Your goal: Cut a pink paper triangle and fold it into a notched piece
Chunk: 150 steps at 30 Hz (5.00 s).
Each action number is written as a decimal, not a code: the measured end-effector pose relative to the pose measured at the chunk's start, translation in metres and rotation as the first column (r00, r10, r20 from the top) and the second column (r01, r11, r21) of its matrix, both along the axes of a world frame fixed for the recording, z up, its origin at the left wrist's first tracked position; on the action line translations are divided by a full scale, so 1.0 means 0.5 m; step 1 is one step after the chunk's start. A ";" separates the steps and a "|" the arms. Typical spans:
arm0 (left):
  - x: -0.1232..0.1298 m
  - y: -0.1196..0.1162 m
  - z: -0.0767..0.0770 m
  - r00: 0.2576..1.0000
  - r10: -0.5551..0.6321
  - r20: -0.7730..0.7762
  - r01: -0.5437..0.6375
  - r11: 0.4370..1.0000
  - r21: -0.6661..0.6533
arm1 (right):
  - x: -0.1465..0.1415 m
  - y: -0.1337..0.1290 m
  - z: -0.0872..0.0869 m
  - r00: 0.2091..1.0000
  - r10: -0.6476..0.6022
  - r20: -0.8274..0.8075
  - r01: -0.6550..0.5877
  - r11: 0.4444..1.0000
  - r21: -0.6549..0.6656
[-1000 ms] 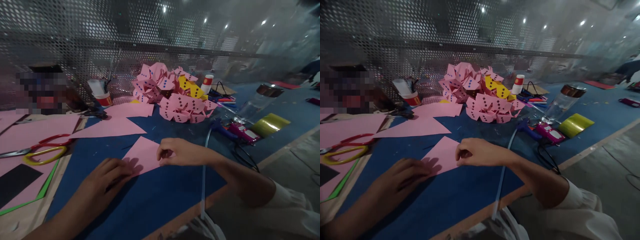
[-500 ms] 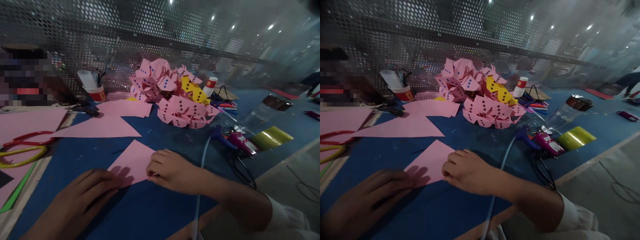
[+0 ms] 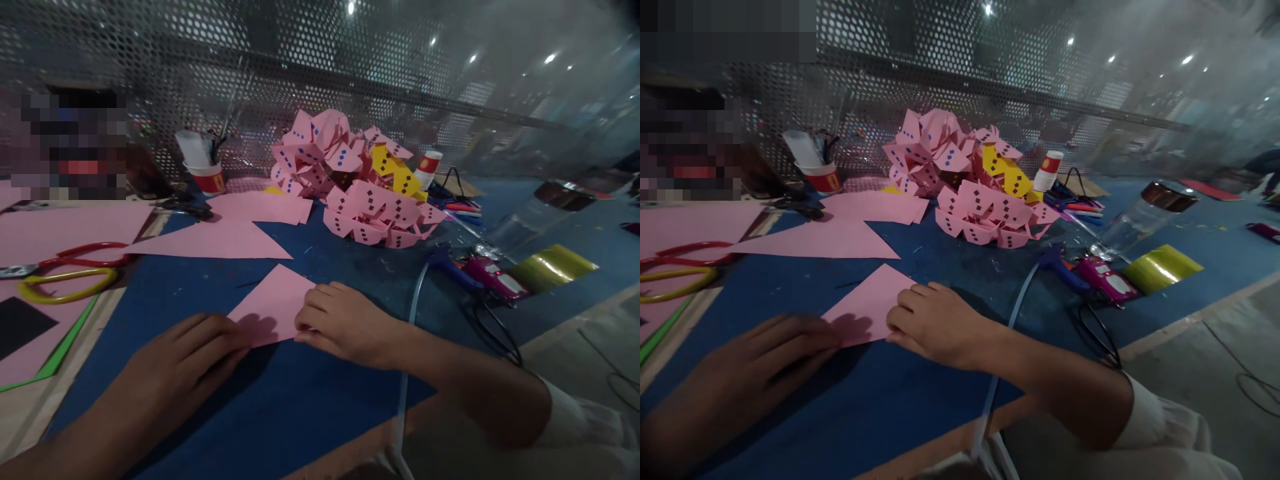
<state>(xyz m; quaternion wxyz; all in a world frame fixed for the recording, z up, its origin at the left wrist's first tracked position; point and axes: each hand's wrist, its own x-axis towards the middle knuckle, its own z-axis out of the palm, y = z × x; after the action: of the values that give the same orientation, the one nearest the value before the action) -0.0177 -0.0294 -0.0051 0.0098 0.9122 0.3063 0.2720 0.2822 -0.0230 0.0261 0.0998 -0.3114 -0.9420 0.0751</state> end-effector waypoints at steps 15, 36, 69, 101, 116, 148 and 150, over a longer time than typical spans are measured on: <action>-0.004 -0.001 0.007 0.999 -0.027 0.037 0.029 0.998 -0.060 | -0.001 -0.006 0.003 0.999 0.017 -0.036 -0.015 0.999 0.044; -0.003 0.015 0.007 0.989 0.123 0.085 -0.084 0.927 -0.366 | -0.018 -0.002 0.003 0.963 -0.220 -0.154 0.178 0.951 -0.251; -0.008 0.004 -0.004 0.994 -0.012 -0.112 0.014 1.000 0.013 | -0.025 0.002 -0.008 0.932 -0.335 -0.139 0.297 0.925 -0.239; -0.007 0.008 0.006 0.983 -0.097 -0.156 0.097 0.995 -0.013 | 0.002 0.000 0.030 0.936 -0.349 -0.052 0.312 0.887 -0.341; -0.010 0.015 -0.003 0.984 -0.121 -0.131 0.116 0.992 -0.043 | 0.036 -0.010 0.054 0.927 -0.376 -0.004 0.349 0.866 -0.359; -0.009 0.009 -0.003 0.977 -0.117 -0.180 0.125 0.992 0.032 | 0.109 -0.030 0.041 0.864 -0.501 -0.054 0.452 0.818 -0.356; -0.009 0.009 -0.003 0.977 -0.115 -0.179 0.124 0.991 0.041 | 0.114 -0.030 0.039 0.864 -0.500 -0.062 0.451 0.821 -0.350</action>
<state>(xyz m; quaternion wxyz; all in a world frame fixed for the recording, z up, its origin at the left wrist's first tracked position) -0.0223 -0.0247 -0.0067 -0.0248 0.9494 0.2432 0.1970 0.3390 -0.0381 0.0456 0.1337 -0.5424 -0.7984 0.2247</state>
